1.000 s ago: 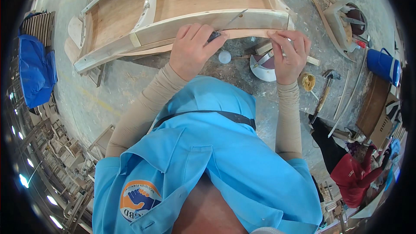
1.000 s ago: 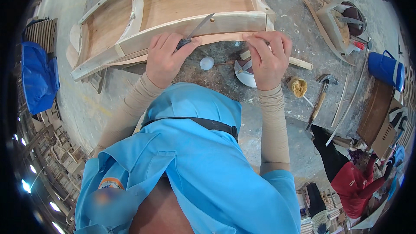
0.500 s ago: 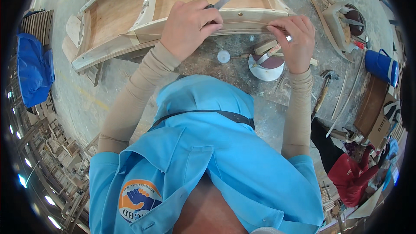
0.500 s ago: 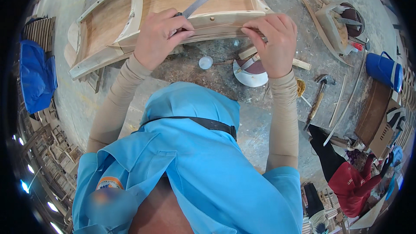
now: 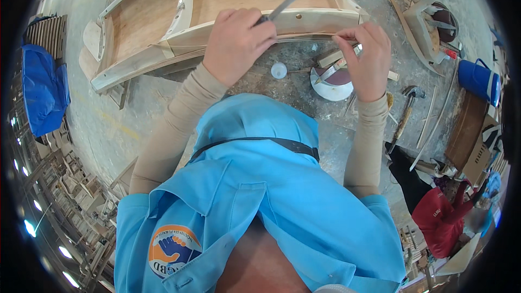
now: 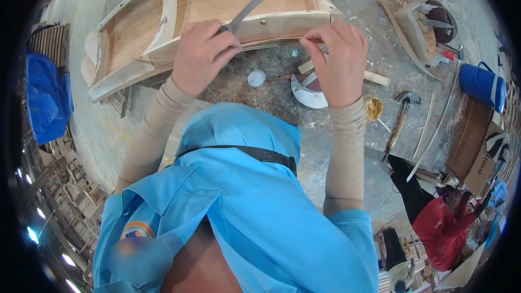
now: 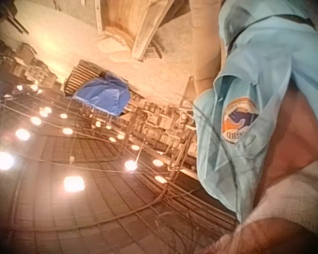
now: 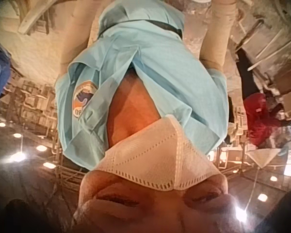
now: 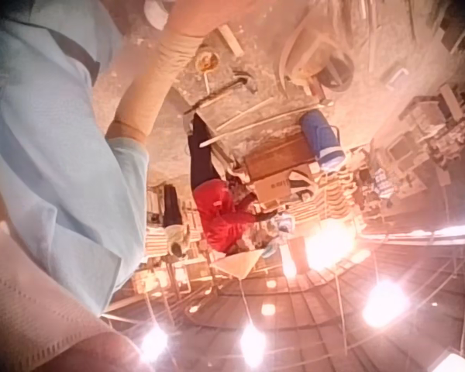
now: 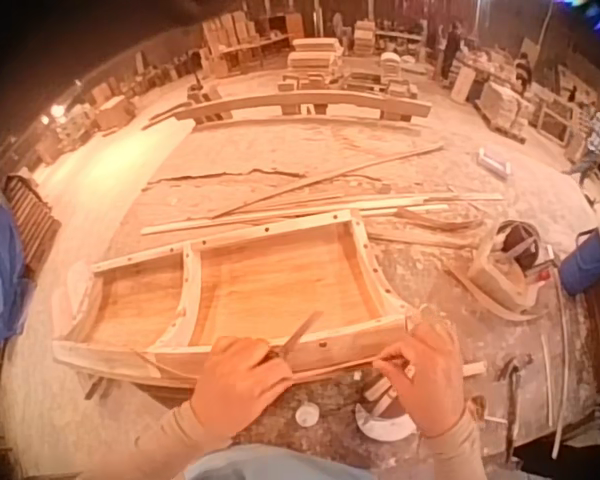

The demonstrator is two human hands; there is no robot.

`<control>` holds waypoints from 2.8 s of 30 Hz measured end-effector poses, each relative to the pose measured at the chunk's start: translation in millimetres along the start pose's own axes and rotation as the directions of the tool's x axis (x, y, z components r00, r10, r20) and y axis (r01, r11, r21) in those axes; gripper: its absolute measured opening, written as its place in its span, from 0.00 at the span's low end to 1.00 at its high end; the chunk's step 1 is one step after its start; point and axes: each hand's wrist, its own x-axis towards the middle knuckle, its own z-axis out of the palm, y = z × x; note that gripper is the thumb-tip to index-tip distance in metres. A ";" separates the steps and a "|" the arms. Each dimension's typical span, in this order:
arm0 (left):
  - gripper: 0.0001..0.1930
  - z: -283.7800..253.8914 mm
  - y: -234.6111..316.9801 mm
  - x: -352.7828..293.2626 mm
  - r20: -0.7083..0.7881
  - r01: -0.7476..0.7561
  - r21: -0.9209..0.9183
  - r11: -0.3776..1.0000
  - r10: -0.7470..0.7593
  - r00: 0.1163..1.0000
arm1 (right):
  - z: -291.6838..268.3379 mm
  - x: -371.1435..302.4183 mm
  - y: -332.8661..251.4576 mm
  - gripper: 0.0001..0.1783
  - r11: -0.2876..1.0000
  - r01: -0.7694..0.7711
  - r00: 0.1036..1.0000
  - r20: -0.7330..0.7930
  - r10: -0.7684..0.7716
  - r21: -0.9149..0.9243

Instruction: The person applies glue to a wooden frame and inserts a thin wooden strip into a groove. They use a metal tool to scrape and adjust the strip, ensuring it fits properly along the edge of the frame.

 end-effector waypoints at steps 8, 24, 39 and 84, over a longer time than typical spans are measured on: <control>0.06 7.4 10.3 -23.1 -0.024 -0.062 0.179 0.982 0.067 0.997 | 20.6 -31.3 2.7 0.07 0.996 0.019 0.980 -0.197 -0.036 -0.089; 0.06 -15.2 -15.7 16.4 0.176 0.167 -0.211 0.963 -0.131 0.976 | -14.6 28.0 24.5 0.05 0.996 0.084 0.990 0.117 -0.084 -0.002; 0.09 -7.3 -10.8 8.6 0.049 0.088 -0.146 0.985 -0.082 0.995 | -16.8 14.1 14.3 0.08 0.993 0.106 0.987 0.124 -0.100 -0.043; 0.07 -1.2 -10.7 -12.1 -0.019 0.083 -0.069 0.994 -0.084 0.996 | -13.1 -73.6 -61.9 0.06 0.948 -0.272 0.958 0.143 0.250 0.165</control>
